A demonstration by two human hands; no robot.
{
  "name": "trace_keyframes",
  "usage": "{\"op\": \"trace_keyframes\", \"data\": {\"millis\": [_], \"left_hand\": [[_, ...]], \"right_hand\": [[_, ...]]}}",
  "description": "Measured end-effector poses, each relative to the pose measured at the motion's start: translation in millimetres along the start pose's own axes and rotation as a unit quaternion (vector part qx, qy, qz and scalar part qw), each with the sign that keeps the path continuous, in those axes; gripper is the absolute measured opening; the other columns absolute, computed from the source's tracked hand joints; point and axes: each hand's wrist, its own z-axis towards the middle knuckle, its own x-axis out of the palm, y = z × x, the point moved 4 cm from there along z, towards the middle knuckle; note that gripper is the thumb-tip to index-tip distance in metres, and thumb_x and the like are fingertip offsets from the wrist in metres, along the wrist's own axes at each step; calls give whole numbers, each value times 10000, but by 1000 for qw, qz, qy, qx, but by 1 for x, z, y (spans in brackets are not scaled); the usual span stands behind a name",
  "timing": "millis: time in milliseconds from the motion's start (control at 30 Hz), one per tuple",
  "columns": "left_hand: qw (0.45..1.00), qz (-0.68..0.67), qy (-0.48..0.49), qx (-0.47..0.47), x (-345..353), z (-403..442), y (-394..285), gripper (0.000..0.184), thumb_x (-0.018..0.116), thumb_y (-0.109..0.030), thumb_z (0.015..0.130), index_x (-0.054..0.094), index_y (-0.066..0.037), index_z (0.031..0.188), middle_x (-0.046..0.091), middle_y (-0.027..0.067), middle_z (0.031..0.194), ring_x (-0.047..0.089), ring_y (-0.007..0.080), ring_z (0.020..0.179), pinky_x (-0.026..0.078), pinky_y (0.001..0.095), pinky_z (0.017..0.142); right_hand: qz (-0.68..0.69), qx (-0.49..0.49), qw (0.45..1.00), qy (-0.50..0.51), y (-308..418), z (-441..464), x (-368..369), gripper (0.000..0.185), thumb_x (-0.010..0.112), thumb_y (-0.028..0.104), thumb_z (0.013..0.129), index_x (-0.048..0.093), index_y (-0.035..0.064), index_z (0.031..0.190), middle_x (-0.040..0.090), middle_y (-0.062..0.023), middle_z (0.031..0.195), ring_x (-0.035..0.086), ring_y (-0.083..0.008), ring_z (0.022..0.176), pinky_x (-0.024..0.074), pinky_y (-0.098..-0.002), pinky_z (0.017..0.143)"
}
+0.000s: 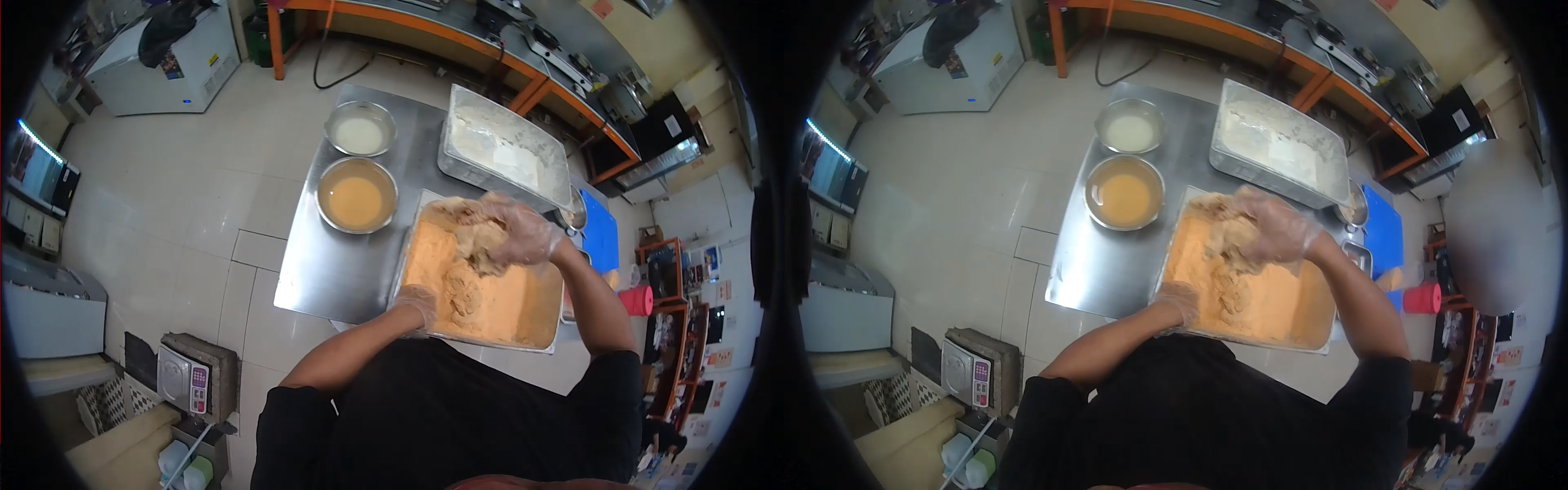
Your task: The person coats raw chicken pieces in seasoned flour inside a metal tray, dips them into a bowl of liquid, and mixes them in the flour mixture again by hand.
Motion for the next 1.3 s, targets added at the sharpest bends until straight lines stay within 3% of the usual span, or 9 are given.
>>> {"op": "trace_keyframes", "data": {"millis": [200,300,400,467,567,733,833,967,1300], "left_hand": [[991,-125,-49,10,13,14,6,271,565,-219,792,738,-22,858,696,224,892,692,360,887,535,425,782],[993,-94,-26,63,1,7,2,268,571,-215,781,735,-15,849,699,216,894,696,349,863,542,432,756],[983,-132,-99,76,18,24,7,275,568,-230,786,732,-13,831,695,212,862,696,338,846,545,435,725],[982,-117,-109,103,19,18,6,282,559,-235,797,730,-12,823,689,210,831,694,337,824,545,436,706],[974,-142,-138,114,12,16,6,280,544,-226,816,721,-10,793,681,205,795,685,349,804,537,449,705],[963,-196,-131,127,5,19,4,305,547,-258,819,696,7,841,676,224,829,670,377,834,516,463,757],[937,-312,-124,95,11,25,9,345,549,-301,817,678,13,879,671,241,851,660,396,836,502,475,769],[936,-250,-142,203,55,66,4,359,552,-317,811,655,13,906,669,248,861,657,402,826,492,488,753],[947,-225,-122,195,25,41,3,209,598,-182,779,693,1,814,667,205,832,668,363,809,526,443,716]], "right_hand": [[17,-64,998,-24,21,136,33,484,740,159,671,607,46,1122,561,-160,1107,551,-342,1092,454,-393,966],[-16,-80,997,0,2,201,77,503,744,156,663,597,54,1134,551,-160,1119,548,-345,1097,455,-392,964],[-61,-92,994,20,-10,246,113,507,727,144,667,575,54,1143,548,-186,1141,547,-364,1094,450,-402,971],[-64,-45,995,60,7,251,117,517,728,142,690,550,56,1167,547,-206,1147,533,-375,1125,435,-411,989],[-112,-110,986,48,-35,278,152,489,739,155,718,551,59,1160,541,-221,1179,537,-381,1137,436,-427,984],[-155,-83,975,137,-38,287,170,422,721,134,745,582,64,1137,581,-211,1184,555,-380,1136,449,-441,958],[-196,-77,963,167,-34,290,179,417,708,133,736,599,53,1130,595,-221,1156,566,-387,1119,455,-441,954],[-233,-62,951,193,-34,301,194,429,697,128,712,612,36,1122,590,-240,1143,570,-392,1112,460,-434,959],[-170,-44,970,168,-35,292,173,496,695,92,696,591,54,1179,564,-228,1207,568,-394,1111,468,-424,949]]}}
